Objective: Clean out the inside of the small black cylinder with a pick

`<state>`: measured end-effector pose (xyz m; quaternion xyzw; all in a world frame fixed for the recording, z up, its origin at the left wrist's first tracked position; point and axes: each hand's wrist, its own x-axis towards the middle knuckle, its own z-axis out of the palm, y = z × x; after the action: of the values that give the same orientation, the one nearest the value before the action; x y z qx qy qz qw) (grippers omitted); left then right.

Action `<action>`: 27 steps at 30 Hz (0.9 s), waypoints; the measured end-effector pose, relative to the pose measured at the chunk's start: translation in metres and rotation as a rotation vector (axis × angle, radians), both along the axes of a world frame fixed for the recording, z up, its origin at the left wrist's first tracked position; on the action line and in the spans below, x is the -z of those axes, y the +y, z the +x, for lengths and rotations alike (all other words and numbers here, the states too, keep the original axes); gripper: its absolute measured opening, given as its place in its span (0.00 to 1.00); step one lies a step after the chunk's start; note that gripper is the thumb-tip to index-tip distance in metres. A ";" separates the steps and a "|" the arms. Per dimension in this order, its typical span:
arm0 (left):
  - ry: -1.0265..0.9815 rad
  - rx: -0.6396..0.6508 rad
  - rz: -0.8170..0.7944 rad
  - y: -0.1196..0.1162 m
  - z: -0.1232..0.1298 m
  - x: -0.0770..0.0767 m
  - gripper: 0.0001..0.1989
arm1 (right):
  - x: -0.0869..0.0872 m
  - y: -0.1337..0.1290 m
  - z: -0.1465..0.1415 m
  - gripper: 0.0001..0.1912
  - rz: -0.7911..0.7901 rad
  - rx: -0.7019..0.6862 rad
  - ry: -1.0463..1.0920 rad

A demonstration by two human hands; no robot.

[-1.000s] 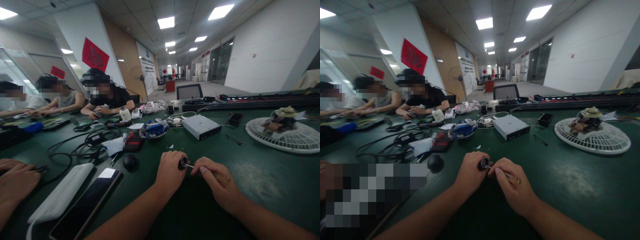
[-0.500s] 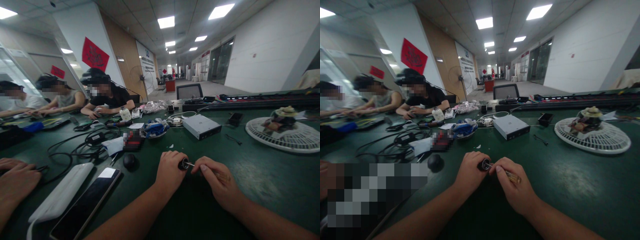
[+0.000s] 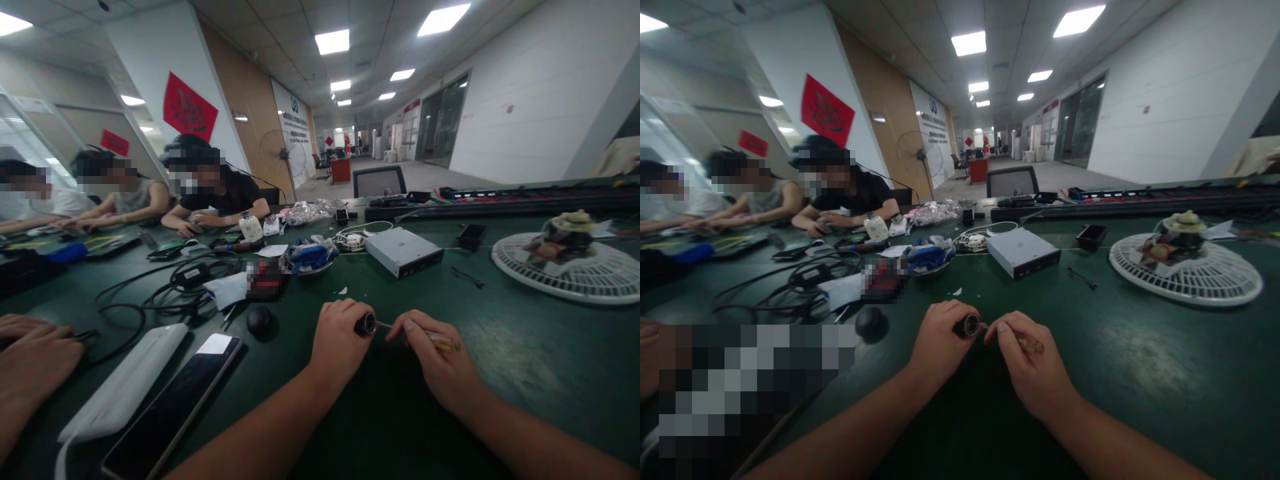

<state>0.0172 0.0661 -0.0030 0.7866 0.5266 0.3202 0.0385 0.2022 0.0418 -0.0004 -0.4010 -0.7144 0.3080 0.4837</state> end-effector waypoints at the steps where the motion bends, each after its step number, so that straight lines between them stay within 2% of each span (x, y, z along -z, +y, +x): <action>1: -0.005 0.000 0.002 0.000 0.000 0.000 0.04 | 0.000 0.000 0.000 0.17 -0.005 -0.006 -0.010; 5: -0.011 0.007 -0.009 0.000 0.000 0.001 0.04 | -0.001 0.000 0.000 0.19 0.011 -0.142 0.044; 11: -0.014 -0.006 -0.024 0.000 0.000 0.001 0.05 | 0.003 0.001 -0.001 0.17 -0.062 -0.006 0.000; 15: -0.012 -0.002 -0.044 0.000 -0.001 0.001 0.05 | 0.002 0.002 0.000 0.19 -0.069 -0.125 0.026; 20: -0.034 -0.021 -0.044 0.001 -0.002 0.001 0.08 | -0.001 0.001 -0.001 0.18 -0.090 -0.014 -0.011; 25: -0.069 -0.011 -0.047 0.000 -0.001 0.000 0.07 | 0.001 0.000 0.000 0.20 -0.080 -0.152 -0.003; 27: -0.094 -0.001 -0.052 0.000 -0.001 0.000 0.09 | 0.003 0.000 0.001 0.20 -0.085 -0.125 0.012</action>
<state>0.0162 0.0659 -0.0031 0.7692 0.5326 0.3430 0.0836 0.2028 0.0417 -0.0030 -0.3739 -0.7216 0.3698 0.4503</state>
